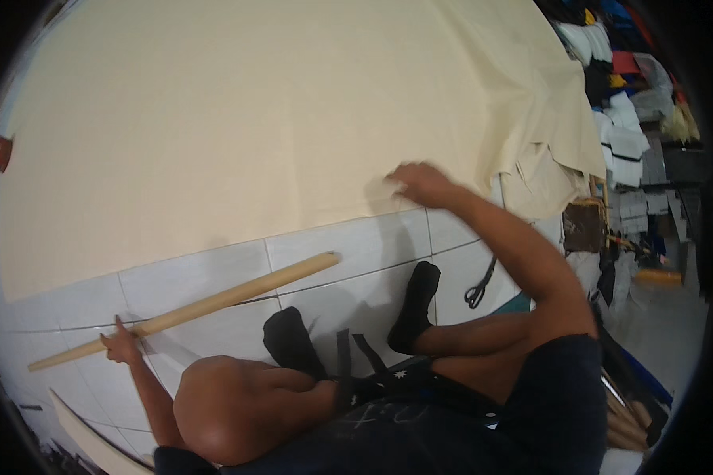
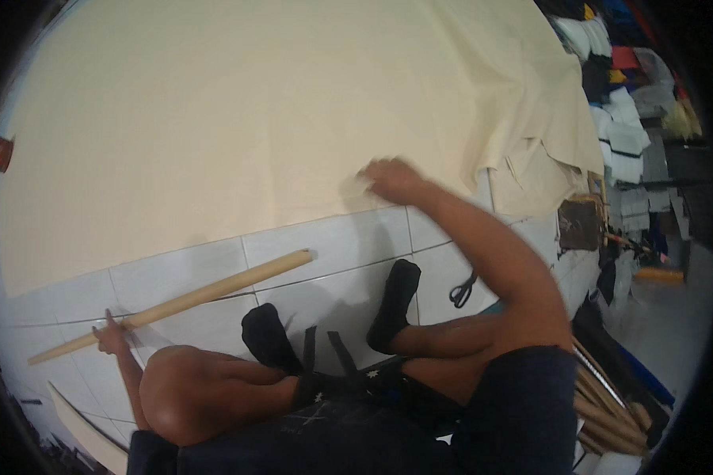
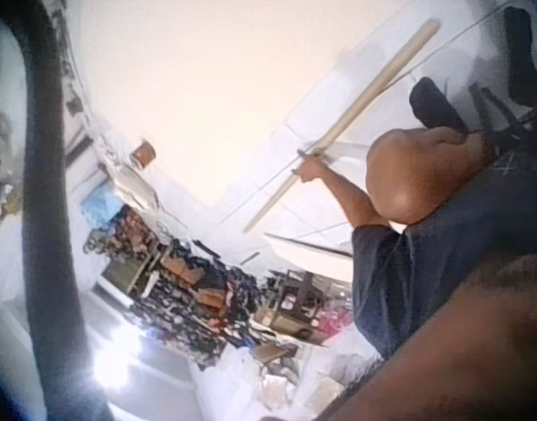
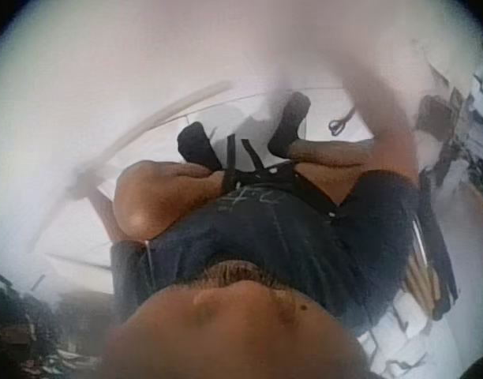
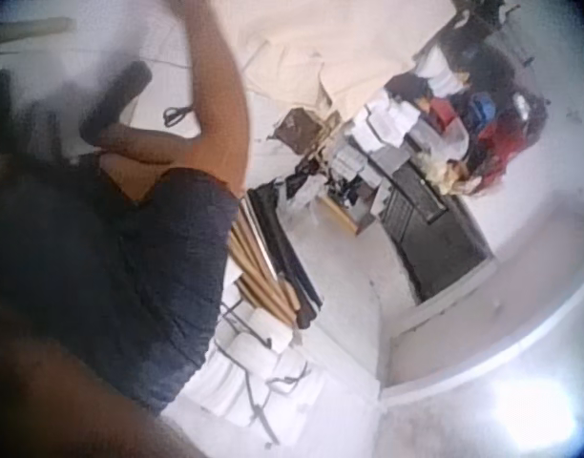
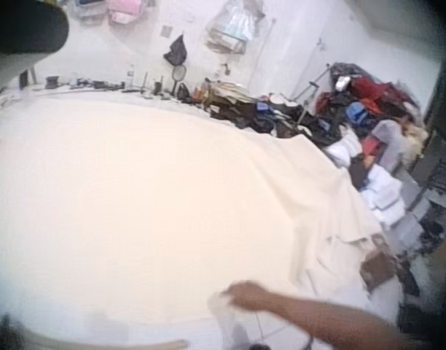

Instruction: The person lays out a large piece of light-colored fabric on a tiled floor, uses a wooden dowel to measure and mark a straight line, then cuts the fabric along that line with scissors. The cut piece is lifted and set aside.

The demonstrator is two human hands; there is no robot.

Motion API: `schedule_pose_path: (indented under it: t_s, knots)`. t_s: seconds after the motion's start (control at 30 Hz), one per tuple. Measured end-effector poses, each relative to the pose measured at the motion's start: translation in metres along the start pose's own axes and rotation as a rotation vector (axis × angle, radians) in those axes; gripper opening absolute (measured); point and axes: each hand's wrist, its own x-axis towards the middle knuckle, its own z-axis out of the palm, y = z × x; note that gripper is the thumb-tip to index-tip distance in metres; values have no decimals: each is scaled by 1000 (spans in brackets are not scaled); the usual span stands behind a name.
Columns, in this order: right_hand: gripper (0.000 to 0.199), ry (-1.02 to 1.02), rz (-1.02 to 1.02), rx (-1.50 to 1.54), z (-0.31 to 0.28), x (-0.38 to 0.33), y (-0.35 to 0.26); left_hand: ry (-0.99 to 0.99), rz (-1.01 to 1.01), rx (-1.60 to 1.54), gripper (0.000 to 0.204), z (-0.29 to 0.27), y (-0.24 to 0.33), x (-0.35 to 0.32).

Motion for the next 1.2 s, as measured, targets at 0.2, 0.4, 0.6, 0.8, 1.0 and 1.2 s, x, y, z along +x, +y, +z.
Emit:
schedule_pose_path:
  t_s: [0.2,0.4,0.6,0.8,1.0,1.2]
  knots:
    - [36,-76,471,-277,-119,-73,65,-60,-127,-242,90,-23,38,-88]
    - [48,270,206,112,5,-78,38,38,-40,-48,81,2,18,9]
    - [61,261,-119,65,38,13,-58,213,342,182,71,-18,41,55]
    - [61,250,-468,-55,28,56,-93,-99,951,-254,62,-25,220,-166]
    - [63,223,-439,-26,69,39,-58,-344,964,60,82,-38,253,-235]
    - [51,325,-229,84,94,-42,23,-418,923,71,88,-22,249,-239]
